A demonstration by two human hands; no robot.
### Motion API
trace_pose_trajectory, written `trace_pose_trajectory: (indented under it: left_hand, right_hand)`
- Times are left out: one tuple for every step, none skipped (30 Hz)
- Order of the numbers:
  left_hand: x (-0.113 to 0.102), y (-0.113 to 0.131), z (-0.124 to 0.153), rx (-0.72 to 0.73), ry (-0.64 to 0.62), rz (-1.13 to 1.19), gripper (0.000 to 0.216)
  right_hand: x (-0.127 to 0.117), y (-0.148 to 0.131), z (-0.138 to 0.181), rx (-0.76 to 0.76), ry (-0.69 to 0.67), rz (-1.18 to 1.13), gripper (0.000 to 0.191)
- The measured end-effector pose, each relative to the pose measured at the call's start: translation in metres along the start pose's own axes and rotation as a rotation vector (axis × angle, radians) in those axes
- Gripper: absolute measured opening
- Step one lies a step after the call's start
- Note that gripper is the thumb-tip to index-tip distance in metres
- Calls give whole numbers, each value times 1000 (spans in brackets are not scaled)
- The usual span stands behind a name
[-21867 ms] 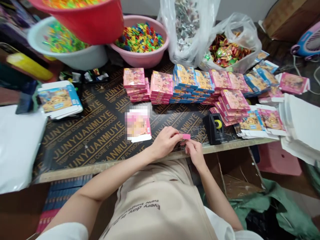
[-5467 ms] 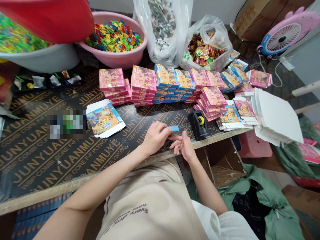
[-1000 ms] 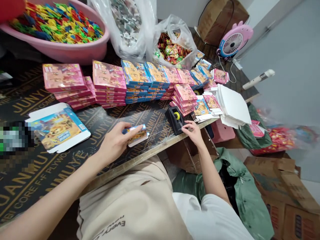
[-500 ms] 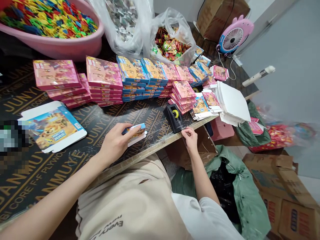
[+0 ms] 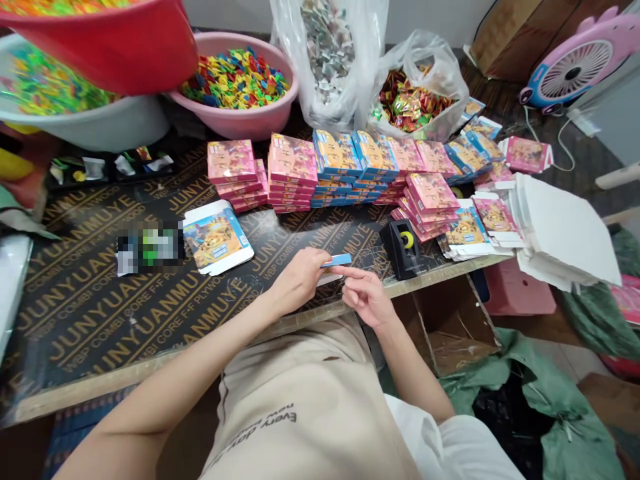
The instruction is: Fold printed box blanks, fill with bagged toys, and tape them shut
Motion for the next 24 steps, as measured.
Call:
trace_pose_trajectory:
  left_hand:
    - [-1, 1, 0, 13, 4, 2, 28]
    - [-3, 3, -1, 27, -1, -3, 29]
    - [-3, 5, -1, 38, -18, -18, 30]
    - [-3, 6, -2, 47, -43, -37, 31]
    - [-2, 7, -2, 54, -71, -56, 32]
    - [0, 7, -2, 52, -94, -70, 32]
    - [1, 7, -3, 47, -101, -78, 30]
    - [2, 7, -4, 37, -88, -85, 27]
    - [2, 6, -5, 21, -59, -100, 22]
    - [3, 5, -6, 1, -27, -128, 18]
    - [4, 4, -7, -20, 2, -165, 15]
    - [5, 4, -8, -40, 23, -200, 15]
    - [6, 4, -8, -50, 37, -223, 16]
    - [7, 5, -9, -45, 34, -223, 17]
    - [8, 7, -10, -20, 12, -199, 18]
    - [8, 9, -9, 20, -26, -159, 18]
    - [6, 11, -6, 67, -78, -113, 20]
    - [3, 13, -1, 109, -146, -69, 22]
    - [-1, 13, 6, 130, -220, -33, 23]
    - [-6, 11, 14, 123, -291, -10, 22]
    - [-10, 8, 23, 92, -351, 2, 18]
    - [-12, 3, 31, 42, -404, 7, 15]
    - [-12, -4, 38, -24, -443, 6, 16]
    - [-10, -12, 43, -108, -455, -14, 23]
  right_hand:
    - [5, 1, -5, 25, -36, -34, 30]
    - [8, 2, -9, 43, -58, -61, 29]
    - [8, 3, -12, 56, -70, -80, 28]
    - [7, 3, -13, 64, -75, -94, 27]
    - [5, 3, -14, 68, -77, -101, 27]
    - [3, 3, -15, 69, -73, -99, 26]
    - [1, 3, -15, 69, -61, -81, 27]
    - [-3, 2, -15, 65, -33, -39, 27]
    - [-7, 1, -15, 53, 11, 42, 27]
    - [-13, -3, -14, 28, 75, 167, 25]
    - [-18, -11, -11, -16, 157, 329, 23]
    - [-22, -21, -5, -80, 247, 509, 19]
    - [-23, -33, 3, -160, 335, 681, 14]
    - [-21, -47, 13, -257, 417, 821, 12]
    - [-18, -61, 24, -366, 486, 904, 14]
    - [-13, -77, 36, -487, 545, 923, 16]
    - [-9, -94, 49, -629, 608, 888, 16]
    - [-1, -109, 58, -774, 629, 839, 15]
    - [13, -119, 59, -878, 600, 823, 13]
    - [32, -125, 52, -949, 539, 846, 13]
    - [57, -125, 37, -980, 442, 916, 15]
    - [87, -118, 15, -979, 318, 1022, 21]
    - [119, -105, -11, -952, 189, 1148, 30]
    - [152, -87, -38, -923, 50, 1253, 43]
Point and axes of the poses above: each hand's wrist, its own z-axis away from the middle knuckle, its own x-axis out of the palm, y = z × x, the point moved 10 cm from there along -z, towards the middle knuckle, and after that the axes turned 12 degrees about x, right-handed, at the moved point
